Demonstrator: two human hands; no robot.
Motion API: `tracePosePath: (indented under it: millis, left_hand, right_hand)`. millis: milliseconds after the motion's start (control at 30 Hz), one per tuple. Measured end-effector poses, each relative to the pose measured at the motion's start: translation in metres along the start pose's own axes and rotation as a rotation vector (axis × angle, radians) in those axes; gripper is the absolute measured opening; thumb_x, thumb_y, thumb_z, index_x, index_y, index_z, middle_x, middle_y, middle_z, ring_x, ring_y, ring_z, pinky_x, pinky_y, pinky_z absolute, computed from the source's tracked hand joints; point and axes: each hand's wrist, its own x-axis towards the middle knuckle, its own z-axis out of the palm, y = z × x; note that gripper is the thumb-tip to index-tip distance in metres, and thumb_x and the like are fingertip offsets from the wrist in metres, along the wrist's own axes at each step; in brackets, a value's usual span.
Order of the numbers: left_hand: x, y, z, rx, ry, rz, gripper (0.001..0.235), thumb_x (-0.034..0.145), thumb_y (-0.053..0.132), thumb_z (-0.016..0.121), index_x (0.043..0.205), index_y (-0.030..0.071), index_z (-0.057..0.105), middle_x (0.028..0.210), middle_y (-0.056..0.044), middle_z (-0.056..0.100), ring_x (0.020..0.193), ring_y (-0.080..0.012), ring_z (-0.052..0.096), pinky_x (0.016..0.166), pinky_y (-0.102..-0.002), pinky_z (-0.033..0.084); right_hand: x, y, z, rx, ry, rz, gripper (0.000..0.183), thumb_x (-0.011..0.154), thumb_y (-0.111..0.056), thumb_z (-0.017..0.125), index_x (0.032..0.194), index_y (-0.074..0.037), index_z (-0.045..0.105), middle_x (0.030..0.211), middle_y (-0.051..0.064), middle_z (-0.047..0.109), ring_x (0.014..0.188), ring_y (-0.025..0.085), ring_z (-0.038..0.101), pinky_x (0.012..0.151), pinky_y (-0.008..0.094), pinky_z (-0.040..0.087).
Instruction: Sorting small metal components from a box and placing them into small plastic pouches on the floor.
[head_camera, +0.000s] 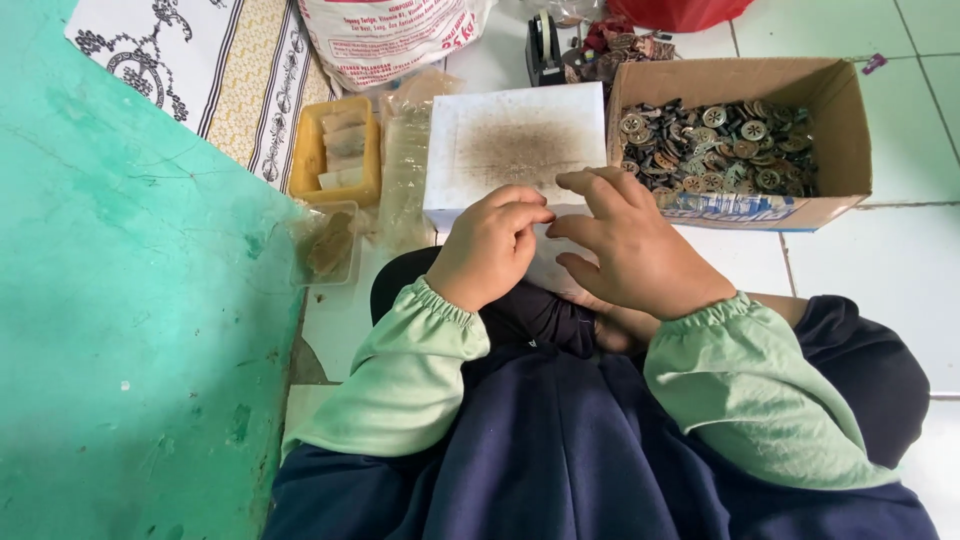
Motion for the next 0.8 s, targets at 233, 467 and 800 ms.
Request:
tracePosePath:
  millis: [233, 467, 800]
  left_hand:
    - [-0.027, -0.01, 0.011, 0.118, -0.179, 0.002, 0.02, 0.089, 0.005, 0.055, 0.09, 0.009, 0.074, 0.101, -0.005, 0.07, 0.087, -0.0321, 0.071, 0.074, -0.04, 0.059]
    - [-0.023, -0.009, -0.02, 0.207, -0.31, 0.162, 0.017, 0.089, 0.031, 0.062, 0.093, 0.016, 0.07, 0.097, -0.002, 0.068, 0.084, -0.0289, 0.067, 0.07, -0.042, 0.054]
    - [0.052, -0.094, 0.021, 0.122, -0.303, 0.143, 0.01, 0.09, 0.017, 0.07, 0.082, 0.013, 0.075, 0.092, -0.005, 0.074, 0.087, -0.0311, 0.072, 0.08, -0.043, 0.057]
  right_hand:
    - [-0.025, 0.011, 0.002, -0.22, -0.132, 0.083, 0.025, 0.087, -0.037, 0.074, 0.069, -0.02, 0.068, 0.108, 0.0, 0.072, 0.123, 0.026, 0.063, 0.098, 0.043, 0.049]
    - [-0.023, 0.006, -0.033, 0.138, -0.135, 0.08, 0.01, 0.09, -0.024, 0.074, 0.087, -0.015, 0.074, 0.103, 0.005, 0.074, 0.108, 0.034, 0.068, 0.09, 0.047, 0.054]
    - [0.023, 0.105, 0.036, 0.207, 0.006, 0.302, 0.027, 0.084, -0.007, 0.075, 0.111, -0.011, 0.072, 0.087, 0.008, 0.075, 0.087, 0.033, 0.072, 0.078, 0.051, 0.058]
